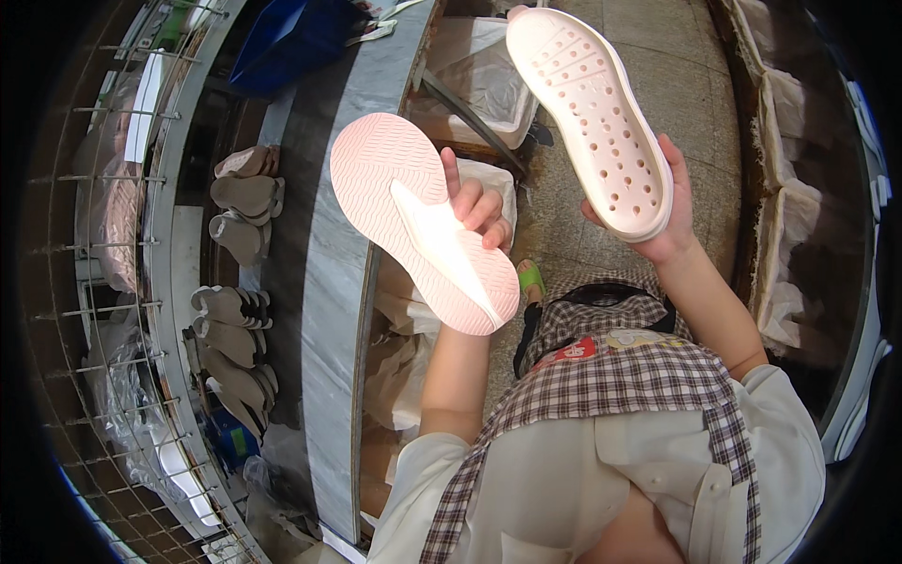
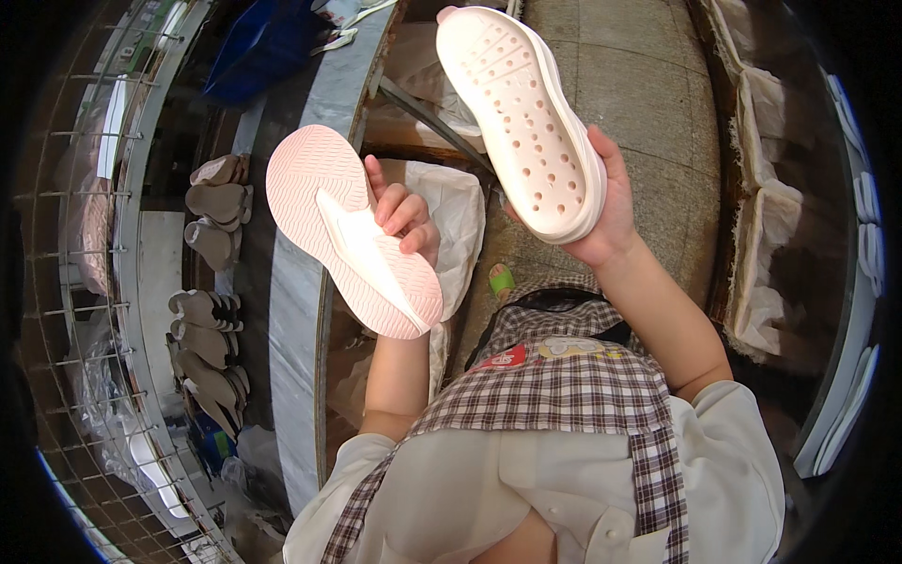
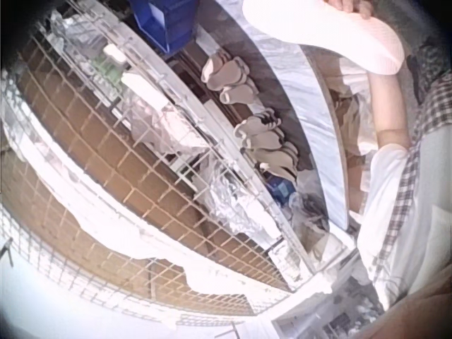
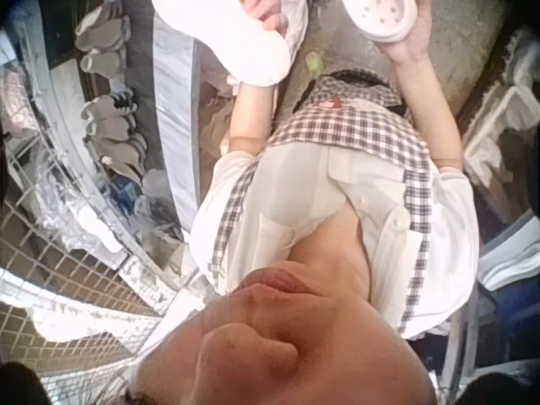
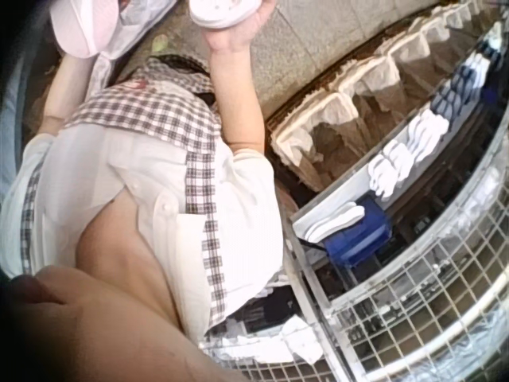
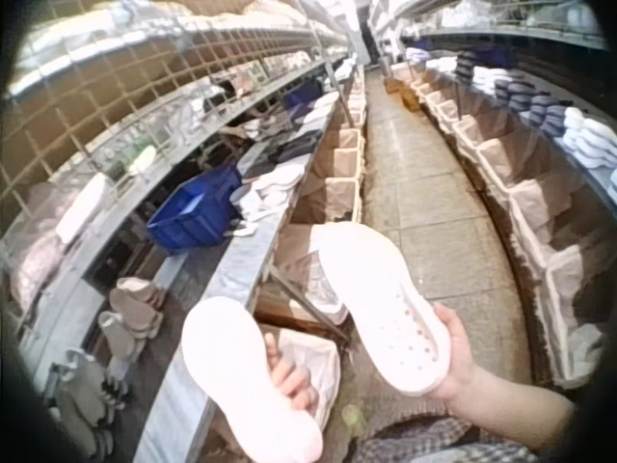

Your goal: The person picks up pairs of slippers from a shelf, turns them over to inspect the soles and uppers, and places them back on the shelf. The person handles black, pink, white, and black-and-white slippers in sequence.

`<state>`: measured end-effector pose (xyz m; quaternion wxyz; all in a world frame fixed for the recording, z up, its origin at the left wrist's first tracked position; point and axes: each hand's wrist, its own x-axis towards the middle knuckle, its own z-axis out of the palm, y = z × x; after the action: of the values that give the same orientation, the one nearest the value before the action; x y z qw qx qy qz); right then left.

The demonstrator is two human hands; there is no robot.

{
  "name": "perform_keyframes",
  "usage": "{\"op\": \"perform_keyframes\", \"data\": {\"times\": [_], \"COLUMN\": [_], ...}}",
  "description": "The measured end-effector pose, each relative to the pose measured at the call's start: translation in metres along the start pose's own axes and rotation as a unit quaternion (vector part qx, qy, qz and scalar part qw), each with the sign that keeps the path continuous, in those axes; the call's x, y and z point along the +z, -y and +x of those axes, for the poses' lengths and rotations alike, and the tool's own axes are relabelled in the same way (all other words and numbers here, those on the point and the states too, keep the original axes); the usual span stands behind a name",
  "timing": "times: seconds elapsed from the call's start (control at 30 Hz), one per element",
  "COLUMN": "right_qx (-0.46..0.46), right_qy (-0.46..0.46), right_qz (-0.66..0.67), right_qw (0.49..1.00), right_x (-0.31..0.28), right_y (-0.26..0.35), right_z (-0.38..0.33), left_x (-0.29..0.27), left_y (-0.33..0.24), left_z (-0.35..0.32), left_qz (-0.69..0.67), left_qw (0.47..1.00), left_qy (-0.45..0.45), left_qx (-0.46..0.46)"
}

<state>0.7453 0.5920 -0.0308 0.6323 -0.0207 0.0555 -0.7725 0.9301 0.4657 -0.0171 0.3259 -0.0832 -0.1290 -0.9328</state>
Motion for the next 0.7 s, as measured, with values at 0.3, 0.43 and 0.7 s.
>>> {"op": "perform_keyframes", "data": {"times": [0.3,0.43,0.7], "right_qx": [-0.001,-0.042,-0.03], "right_qy": [-0.01,0.03,0.125], "right_qz": [-0.032,-0.211,-0.787], "right_qw": [0.999,0.976,0.604], "right_x": [-0.001,0.004,-0.003], "right_y": [-0.01,-0.022,-0.033], "right_z": [0.0,-0.003,0.003], "left_x": [-0.003,0.004,-0.011], "left_y": [-0.006,0.003,-0.002], "left_z": [0.006,0.011,0.01], "left_qz": [-0.028,0.034,0.37], "left_qw": [0.999,0.998,0.905], "left_qy": [0.021,-0.059,-0.2], "left_qx": [-0.025,0.003,-0.069]}}
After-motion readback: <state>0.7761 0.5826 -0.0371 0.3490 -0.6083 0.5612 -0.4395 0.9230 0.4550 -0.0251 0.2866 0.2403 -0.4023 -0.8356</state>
